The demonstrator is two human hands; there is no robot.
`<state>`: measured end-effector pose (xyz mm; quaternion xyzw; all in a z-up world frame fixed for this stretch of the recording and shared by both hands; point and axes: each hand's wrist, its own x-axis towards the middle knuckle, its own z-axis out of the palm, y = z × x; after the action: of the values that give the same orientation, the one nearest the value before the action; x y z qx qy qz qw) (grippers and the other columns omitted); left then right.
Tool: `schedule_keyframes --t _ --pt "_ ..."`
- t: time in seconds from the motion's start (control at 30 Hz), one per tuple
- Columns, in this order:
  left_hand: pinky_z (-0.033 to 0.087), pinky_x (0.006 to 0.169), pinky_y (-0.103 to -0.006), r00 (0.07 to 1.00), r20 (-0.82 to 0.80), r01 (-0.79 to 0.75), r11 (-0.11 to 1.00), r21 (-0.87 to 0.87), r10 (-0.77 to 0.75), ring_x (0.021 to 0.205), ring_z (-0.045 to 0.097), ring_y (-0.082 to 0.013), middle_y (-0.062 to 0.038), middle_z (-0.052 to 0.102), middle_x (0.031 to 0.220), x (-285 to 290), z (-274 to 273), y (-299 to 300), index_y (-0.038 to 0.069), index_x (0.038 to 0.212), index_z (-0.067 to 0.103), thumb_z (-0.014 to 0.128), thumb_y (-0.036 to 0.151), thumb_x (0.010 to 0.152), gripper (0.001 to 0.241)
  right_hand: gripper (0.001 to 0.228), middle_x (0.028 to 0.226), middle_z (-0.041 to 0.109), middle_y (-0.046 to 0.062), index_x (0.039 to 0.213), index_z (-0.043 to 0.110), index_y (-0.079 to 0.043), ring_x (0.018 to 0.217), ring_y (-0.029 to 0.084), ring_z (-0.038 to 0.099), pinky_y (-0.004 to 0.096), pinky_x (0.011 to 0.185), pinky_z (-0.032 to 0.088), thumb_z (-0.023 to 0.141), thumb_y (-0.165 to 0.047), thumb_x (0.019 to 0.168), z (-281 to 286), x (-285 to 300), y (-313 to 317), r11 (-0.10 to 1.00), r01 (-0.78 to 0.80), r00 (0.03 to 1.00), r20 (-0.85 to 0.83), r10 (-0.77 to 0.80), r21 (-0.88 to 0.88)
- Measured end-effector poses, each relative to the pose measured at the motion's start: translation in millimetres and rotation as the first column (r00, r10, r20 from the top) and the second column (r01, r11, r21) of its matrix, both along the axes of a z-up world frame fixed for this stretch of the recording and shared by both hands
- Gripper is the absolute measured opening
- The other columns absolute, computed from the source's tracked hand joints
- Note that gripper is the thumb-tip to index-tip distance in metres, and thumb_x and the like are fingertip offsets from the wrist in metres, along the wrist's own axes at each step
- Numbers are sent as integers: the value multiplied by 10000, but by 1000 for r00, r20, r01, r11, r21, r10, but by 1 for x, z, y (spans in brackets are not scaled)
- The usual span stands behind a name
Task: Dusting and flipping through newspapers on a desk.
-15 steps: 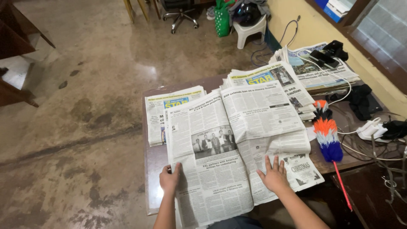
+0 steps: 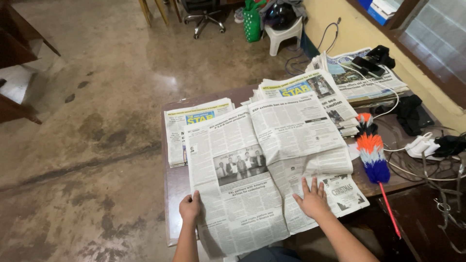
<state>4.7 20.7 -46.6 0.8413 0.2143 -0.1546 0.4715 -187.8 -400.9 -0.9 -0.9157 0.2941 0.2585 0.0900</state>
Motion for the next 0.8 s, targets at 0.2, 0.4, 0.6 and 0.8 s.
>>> schedule_keyframes --t 0.2,0.4,0.6,0.8 --pt "533 740 -348 996 69 53 997 54 -57 714 625 -233 -124 713 776 -2 -25 10 -3 932 773 676 435 944 449 908 1709 -29 239 1647 93 -216 1546 517 32 557 1230 189 448 -686 957 -61 -13 -40 999 -17 992 121 21 -27" --pt "509 706 -363 970 198 125 988 86 -140 675 591 -248 -137 700 756 -7 -43 16 -15 942 749 678 432 945 452 270 1060 621 199 1026 645 -47 989 389 563 466 904 434 703 -205 814 -35 -75 -139 912 288 461 877 135 -291" --pt "501 700 -346 982 174 73 997 -3 -71 688 567 -220 -132 680 769 -18 -12 7 -47 960 733 685 364 981 414 606 1434 497 314 1404 500 9 1263 532 487 643 967 446 570 -284 879 -48 -153 -209 728 682 670 457 -586 -67" --pt "510 728 -325 996 82 31 998 -45 -27 731 587 -197 -119 687 830 -22 0 4 -38 1038 735 672 347 1008 392 267 963 727 304 1070 709 25 862 518 676 536 790 559 654 -178 907 -122 -198 -230 847 515 723 597 -347 -130"
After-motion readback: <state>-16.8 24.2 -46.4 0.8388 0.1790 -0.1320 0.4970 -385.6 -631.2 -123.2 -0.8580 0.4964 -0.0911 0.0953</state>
